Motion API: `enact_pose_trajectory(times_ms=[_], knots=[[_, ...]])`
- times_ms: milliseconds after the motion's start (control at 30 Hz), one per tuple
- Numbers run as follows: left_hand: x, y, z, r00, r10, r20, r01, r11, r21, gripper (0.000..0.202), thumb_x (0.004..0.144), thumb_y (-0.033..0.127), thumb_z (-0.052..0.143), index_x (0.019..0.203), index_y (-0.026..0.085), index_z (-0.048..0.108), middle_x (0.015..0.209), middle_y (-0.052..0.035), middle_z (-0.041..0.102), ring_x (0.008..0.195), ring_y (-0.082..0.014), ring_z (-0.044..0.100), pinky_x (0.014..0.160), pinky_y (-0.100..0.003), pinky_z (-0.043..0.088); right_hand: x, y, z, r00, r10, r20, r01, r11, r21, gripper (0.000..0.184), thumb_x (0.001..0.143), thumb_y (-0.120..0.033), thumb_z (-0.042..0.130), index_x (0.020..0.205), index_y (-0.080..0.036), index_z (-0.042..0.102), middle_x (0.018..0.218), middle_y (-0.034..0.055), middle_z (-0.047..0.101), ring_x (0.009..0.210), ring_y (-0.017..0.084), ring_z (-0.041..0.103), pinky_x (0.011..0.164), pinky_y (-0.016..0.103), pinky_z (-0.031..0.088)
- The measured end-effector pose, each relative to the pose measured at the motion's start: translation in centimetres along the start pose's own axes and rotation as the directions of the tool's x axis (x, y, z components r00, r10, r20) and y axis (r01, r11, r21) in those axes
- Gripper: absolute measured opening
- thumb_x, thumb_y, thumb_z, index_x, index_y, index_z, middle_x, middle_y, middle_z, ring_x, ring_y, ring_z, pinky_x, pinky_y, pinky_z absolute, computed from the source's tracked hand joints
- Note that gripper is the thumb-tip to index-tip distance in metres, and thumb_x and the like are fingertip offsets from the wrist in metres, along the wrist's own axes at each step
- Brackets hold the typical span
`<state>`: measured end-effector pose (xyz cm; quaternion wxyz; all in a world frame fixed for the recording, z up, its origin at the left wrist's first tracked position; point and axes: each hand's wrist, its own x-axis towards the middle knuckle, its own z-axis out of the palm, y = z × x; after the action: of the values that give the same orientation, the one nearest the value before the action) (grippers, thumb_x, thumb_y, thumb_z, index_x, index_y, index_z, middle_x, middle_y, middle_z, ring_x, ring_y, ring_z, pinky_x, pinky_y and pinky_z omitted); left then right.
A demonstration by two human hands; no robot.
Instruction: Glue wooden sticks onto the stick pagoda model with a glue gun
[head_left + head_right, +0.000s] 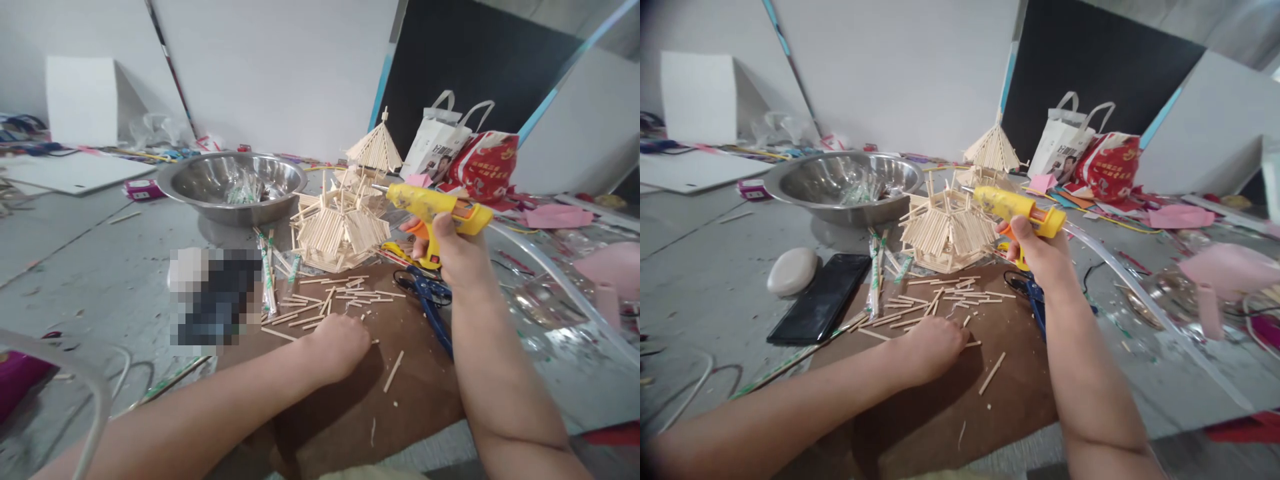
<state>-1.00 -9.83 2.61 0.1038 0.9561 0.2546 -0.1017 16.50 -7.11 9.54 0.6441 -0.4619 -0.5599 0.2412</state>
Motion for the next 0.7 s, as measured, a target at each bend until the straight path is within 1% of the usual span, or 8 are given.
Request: enact_pose_trajectory(times_ms=[100,167,267,333,467,533,600,700], knots=[[-0.1,-0.2,-0.6,0.999,-0.014,-0.039,0.012,0.999,-0.046,0.018,0.065,0.012,0.046,0.074,0.013,0.061,0.074,-0.0141,0.064,0.067,-0.0243,0.061,0.055,-0.032,0.045,0.0,0.2,-0.2,1.0,0.009,0.006,-0.009,1.0,-0.001,0.036,0.066,-0.053,0.053,0.067,-0.017,0.057,0.067,0.0036,0.063,0.032,0.006,0.045,0.03,0.021,0.033],[-0.3,-0.8,-1.6,0.989,-0.071,-0.132,0.052,0.989,-0.141,0.016,0.065,0.016,0.045,0.07,0.013,0.06,0.069,-0.0119,0.063,0.062,-0.022,0.059,0.052,-0.03,0.043,0.0,0.3,-0.3,1.0,0.016,0.017,-0.016,1.0,-0.002,0.035,0.068,-0.052,0.052,0.069,-0.017,0.057,0.069,0.004,0.064,0.033,0.006,0.046,0.03,0.02,0.031],[-0.7,-2.4,-3.4,0.942,-0.177,-0.284,0.052,0.916,-0.397,0.012,0.065,0.016,0.044,0.065,0.016,0.055,0.058,-0.0042,0.058,0.053,-0.0132,0.052,0.049,-0.024,0.038,0.0,0.5,-0.5,1.0,0.009,0.021,-0.009,1.0,-0.009,0.035,0.069,-0.052,0.051,0.07,-0.017,0.058,0.068,0.0036,0.063,0.033,0.006,0.046,0.028,0.02,0.028],[-0.8,-3.6,-4.1,0.886,-0.269,-0.378,-0.006,0.808,-0.589,0.008,0.064,0.014,0.043,0.061,0.016,0.051,0.057,-0.001,0.055,0.05,-0.0088,0.047,0.047,-0.02,0.035,0.1,0.5,-0.4,1.0,0.011,0.017,-0.011,1.0,-0.019,0.036,0.067,-0.053,0.052,0.069,-0.017,0.058,0.066,0.0029,0.063,0.032,0.006,0.045,0.028,0.019,0.028],[-0.7,-5.0,-3.9,0.866,-0.411,-0.284,-0.101,0.411,-0.906,0.005,0.071,0.02,0.043,0.07,0.016,0.046,0.068,-0.0018,0.06,0.036,-0.0032,0.043,0.036,-0.017,0.031,0.0,0.5,0.2,0.999,0.037,0.024,-0.036,0.999,-0.016,0.038,0.063,-0.055,0.054,0.066,-0.018,0.058,0.063,0.0017,0.062,0.032,0.006,0.044,0.029,0.021,0.033],[-0.6,-4.9,-3.6,0.872,-0.416,-0.256,-0.141,0.287,-0.948,0.007,0.072,0.023,0.044,0.073,0.016,0.046,0.074,-0.0035,0.061,0.034,-0.0033,0.045,0.034,-0.017,0.031,-0.1,0.5,0.8,0.996,0.079,0.031,-0.08,0.997,0.005,0.034,0.061,-0.051,0.058,0.066,-0.018,0.059,0.063,0.0012,0.061,0.034,0.007,0.045,0.033,0.021,0.037],[-0.6,-4.7,-3.5,0.883,-0.392,-0.257,-0.165,0.254,-0.953,0.009,0.072,0.025,0.045,0.075,0.017,0.048,0.071,-0.0021,0.059,0.034,-0.0037,0.045,0.033,-0.017,0.031,-0.4,0.6,1.6,0.991,0.126,0.041,-0.127,0.992,0.025,0.027,0.056,-0.041,0.067,0.069,-0.018,0.059,0.065,-0.0001,0.061,0.043,0.009,0.051,0.041,0.023,0.044],[-0.7,-4.2,-3.5,0.891,-0.368,-0.268,-0.169,0.28,-0.945,0.013,0.074,0.028,0.045,0.07,0.017,0.05,0.052,0.0034,0.05,0.031,-0.0031,0.038,0.032,-0.017,0.027,-1.1,1.2,2.8,0.984,0.148,0.097,-0.152,0.988,0.035,0.027,0.052,-0.028,0.071,0.076,-0.021,0.059,0.074,-0.0018,0.061,0.064,0.012,0.058,0.061,0.028,0.049]])
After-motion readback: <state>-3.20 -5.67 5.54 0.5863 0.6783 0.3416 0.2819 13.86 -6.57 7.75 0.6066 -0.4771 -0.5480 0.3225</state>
